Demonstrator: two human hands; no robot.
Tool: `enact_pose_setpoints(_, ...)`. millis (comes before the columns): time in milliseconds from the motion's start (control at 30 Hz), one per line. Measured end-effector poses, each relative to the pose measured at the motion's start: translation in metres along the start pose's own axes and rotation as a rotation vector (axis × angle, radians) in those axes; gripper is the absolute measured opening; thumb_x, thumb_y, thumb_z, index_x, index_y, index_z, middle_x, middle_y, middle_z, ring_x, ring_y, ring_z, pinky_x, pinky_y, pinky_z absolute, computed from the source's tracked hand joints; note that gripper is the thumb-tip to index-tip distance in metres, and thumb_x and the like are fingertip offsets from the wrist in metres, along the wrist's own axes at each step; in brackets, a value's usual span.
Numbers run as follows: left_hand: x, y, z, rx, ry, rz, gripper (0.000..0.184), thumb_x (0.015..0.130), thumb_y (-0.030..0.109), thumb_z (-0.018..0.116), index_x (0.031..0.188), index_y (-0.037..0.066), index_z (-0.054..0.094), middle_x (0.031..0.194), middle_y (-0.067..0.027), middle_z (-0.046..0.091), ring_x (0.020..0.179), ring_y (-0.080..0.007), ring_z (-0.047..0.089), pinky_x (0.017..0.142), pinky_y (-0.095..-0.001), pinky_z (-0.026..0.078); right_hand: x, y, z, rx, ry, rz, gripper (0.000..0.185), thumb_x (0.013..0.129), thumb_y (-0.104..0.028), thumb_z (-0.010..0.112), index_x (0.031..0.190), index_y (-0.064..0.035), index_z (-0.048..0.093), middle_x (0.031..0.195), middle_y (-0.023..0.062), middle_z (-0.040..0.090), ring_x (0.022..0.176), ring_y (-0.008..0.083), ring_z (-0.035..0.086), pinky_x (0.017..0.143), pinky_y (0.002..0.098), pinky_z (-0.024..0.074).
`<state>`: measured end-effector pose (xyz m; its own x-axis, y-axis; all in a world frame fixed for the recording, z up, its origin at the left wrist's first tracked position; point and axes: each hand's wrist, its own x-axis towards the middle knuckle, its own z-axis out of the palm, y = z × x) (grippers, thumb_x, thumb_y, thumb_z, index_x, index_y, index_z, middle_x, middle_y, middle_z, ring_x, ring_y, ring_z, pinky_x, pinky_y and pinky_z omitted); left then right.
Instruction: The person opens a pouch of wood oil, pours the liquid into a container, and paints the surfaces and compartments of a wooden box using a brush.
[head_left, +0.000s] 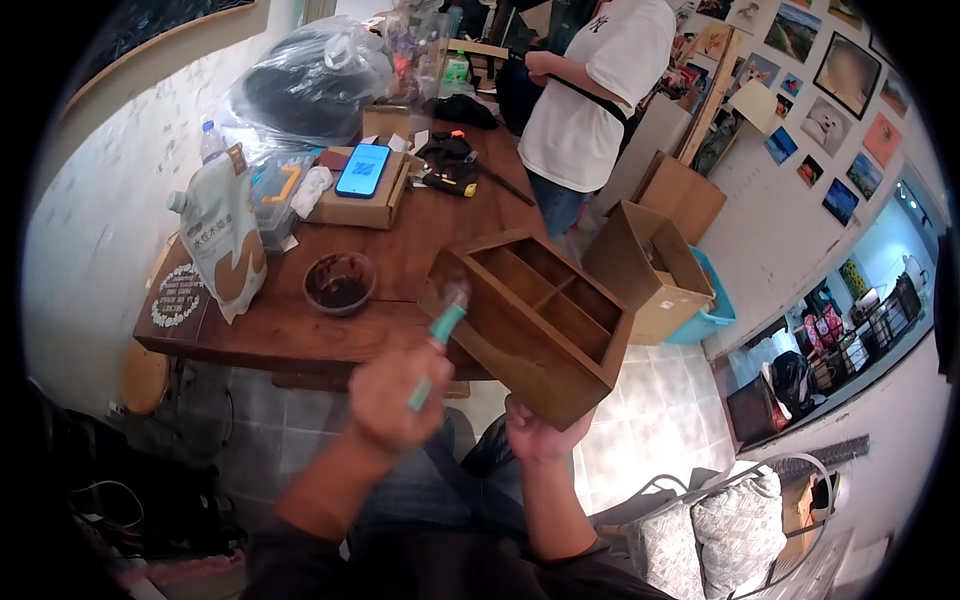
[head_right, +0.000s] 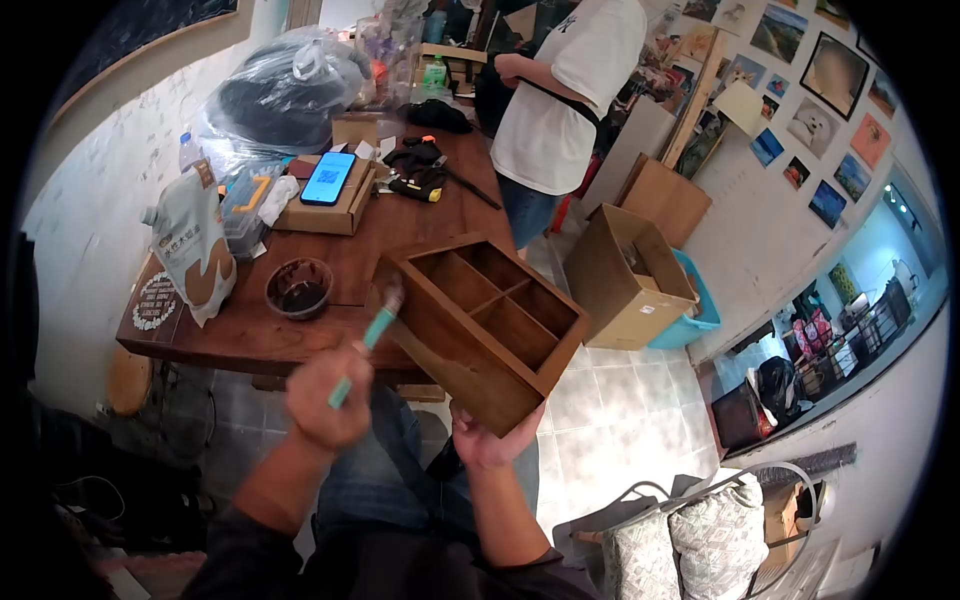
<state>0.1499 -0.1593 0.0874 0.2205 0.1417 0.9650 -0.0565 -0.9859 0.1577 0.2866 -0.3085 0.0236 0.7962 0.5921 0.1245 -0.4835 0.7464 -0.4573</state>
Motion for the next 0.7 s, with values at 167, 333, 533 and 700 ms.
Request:
enact_pose_setpoints(167,-0.006,0.042,-0.013,-0.419,-0.156,0.061,0.013,0.089,0.004,0.065,0.098,-0.005,0.062,0.073,-0.0113,0.066,0.051,-0.0218,0.06,0.047,-0.0327,0.049,0.005,0.003,0.01,0.065,0.046,0.005,0.07,0.096,-0.066,0.026,0.12,-0.008,0.055,0.1,0.0102,0.064,0.053,0.0195,0.045,0.043,0.0273,0.0321)
enact_pose_setpoints(333,-0.017,-0.004,-0.009,-0.156,0.133,-0.168,0.014,0.089,0.004,0.065,0.099,-0.006,0.064,0.07,-0.0086,0.064,0.051,-0.0216,0.06,0.048,-0.0329,0.048,0.001,-0.001,0.007,0.017,0.039,-0.007,0.065,0.096,-0.063,0.029,0.12,-0.0085,0.055,0.099,0.0091,0.064,0.054,0.0191,0.046,0.043,0.0268,0.0341)
enact_pose_setpoints(533,-0.024,-0.002,-0.01,-0.159,-0.077,0.006,0.02,0.085,0.004,0.07,0.102,-0.006,0.065,0.073,-0.016,0.065,0.054,-0.0278,0.06,0.049,-0.0361,0.049,0.0,0.0,0.01,0.026,0.057,-0.018,0.06,0.097,-0.058,0.032,0.118,-0.0083,0.056,0.096,0.0081,0.064,0.054,0.0187,0.046,0.043,0.0266,0.0352)
enact_pose_setpoints(700,-0.022,-0.018,-0.01,-0.069,0.093,-0.098,0.019,0.085,0.003,0.069,0.101,-0.007,0.064,0.076,-0.0166,0.066,0.054,-0.0293,0.061,0.05,-0.0364,0.05,0.0,-0.001,0.007,-0.005,0.09,-0.027,0.058,0.096,-0.058,0.034,0.118,-0.0084,0.057,0.096,0.0085,0.064,0.054,0.0186,0.046,0.043,0.0269,0.036)
